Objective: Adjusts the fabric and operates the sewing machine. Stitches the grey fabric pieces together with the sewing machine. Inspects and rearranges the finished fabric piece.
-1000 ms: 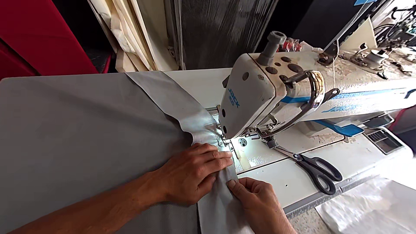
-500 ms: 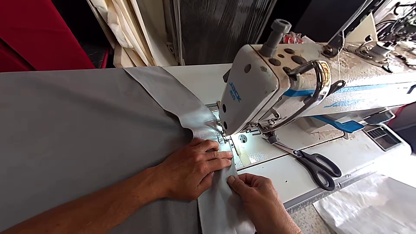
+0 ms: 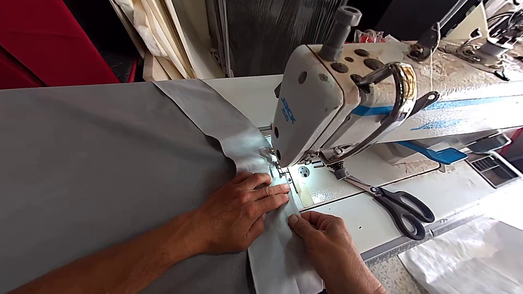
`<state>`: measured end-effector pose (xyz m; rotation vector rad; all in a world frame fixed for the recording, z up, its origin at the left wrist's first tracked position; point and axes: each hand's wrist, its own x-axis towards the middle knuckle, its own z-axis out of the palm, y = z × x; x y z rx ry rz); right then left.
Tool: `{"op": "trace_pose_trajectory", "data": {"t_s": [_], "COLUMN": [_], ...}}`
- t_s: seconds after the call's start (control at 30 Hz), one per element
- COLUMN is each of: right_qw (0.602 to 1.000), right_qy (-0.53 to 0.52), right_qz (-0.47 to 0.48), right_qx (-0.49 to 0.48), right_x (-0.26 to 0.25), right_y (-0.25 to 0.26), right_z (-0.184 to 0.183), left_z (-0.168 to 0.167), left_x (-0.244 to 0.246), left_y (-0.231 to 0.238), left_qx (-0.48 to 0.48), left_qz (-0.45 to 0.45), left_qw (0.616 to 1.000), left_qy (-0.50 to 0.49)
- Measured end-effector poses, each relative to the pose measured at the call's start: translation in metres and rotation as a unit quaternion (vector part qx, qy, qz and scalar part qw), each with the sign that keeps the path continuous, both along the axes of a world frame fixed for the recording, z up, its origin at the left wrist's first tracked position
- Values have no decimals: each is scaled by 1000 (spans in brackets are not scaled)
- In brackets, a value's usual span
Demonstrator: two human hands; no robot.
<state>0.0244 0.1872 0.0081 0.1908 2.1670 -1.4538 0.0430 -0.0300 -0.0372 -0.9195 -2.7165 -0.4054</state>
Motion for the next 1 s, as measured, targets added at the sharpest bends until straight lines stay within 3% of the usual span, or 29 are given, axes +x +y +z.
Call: {"op": "trace_pose_trajectory", "data": {"t_s": [0.37,0.8,0.9,1.0], "right_qw": [999,992,992,992], "right_qy": [-39,-35,-36,-35], "right_qz": [16,70,104,122], "right_qx": [35,95,56,10], "right_x": [-30,-35,-13,18], "right_y": [-8,-17,2,29], "right_z": [6,11,6,4], "left_z": [-1,2,7,13], "left_x": [4,-6,15,63], "left_y": [13,-15,-18,-7], "left_qx": [-33,26,105,124], "left_qz": [72,24,50,99], "left_qw": [996,997,992,986], "left_qy": [31,69,52,45]}}
